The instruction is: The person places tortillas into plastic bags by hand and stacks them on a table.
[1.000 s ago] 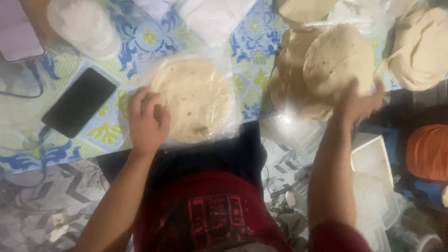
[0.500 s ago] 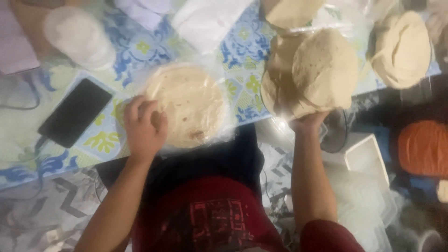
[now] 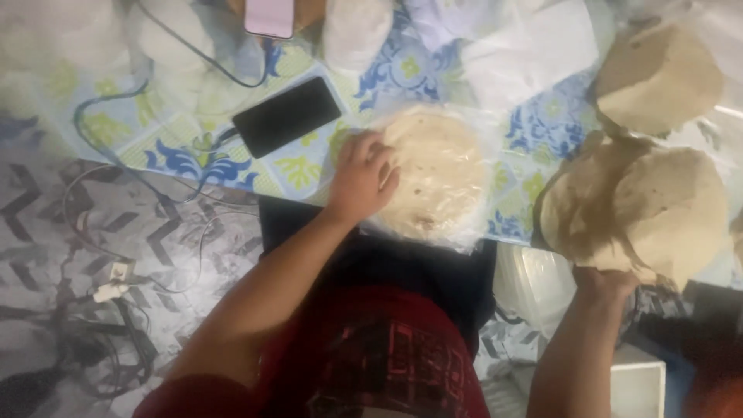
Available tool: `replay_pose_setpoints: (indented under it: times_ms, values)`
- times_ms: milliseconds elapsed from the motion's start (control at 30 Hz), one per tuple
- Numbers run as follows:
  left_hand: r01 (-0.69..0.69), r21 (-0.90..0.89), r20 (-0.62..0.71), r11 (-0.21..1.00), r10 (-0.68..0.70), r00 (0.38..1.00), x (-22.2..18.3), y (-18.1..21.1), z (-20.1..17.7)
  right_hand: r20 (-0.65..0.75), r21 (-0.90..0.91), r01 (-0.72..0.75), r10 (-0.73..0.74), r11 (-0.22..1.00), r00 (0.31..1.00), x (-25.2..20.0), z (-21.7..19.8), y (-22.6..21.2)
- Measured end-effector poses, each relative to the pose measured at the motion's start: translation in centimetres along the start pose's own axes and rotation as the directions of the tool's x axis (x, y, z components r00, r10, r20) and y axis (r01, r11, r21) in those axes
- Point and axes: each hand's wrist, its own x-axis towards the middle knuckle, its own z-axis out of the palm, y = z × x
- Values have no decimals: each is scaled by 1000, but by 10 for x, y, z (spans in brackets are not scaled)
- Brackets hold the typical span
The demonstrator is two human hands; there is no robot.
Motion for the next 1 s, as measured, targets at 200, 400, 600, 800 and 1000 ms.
replay_pose_setpoints:
  times_ms: [200,400,600,800,1000]
  values:
    - [-60,33,3,998,60,998,0,5,2,-62,123,79,-72,989,995,-4,-20,-20]
    - [-37,71,81,997,31,996,-6,-2,-4,-356,78,120,-84,990,930,26,-64,72]
    - [-49,48,157,998,41,987,1,-2,12,42,-129,-159,165,979,985,-26,-69,77]
    - [-64,80,157,995,51,986,5,5,1,57,-995,69,-150,76,987,-72,58,50]
    - [-85,73,133,994,75,988,6,6,0,725,-250,161,-74,-955,684,-56,108,10]
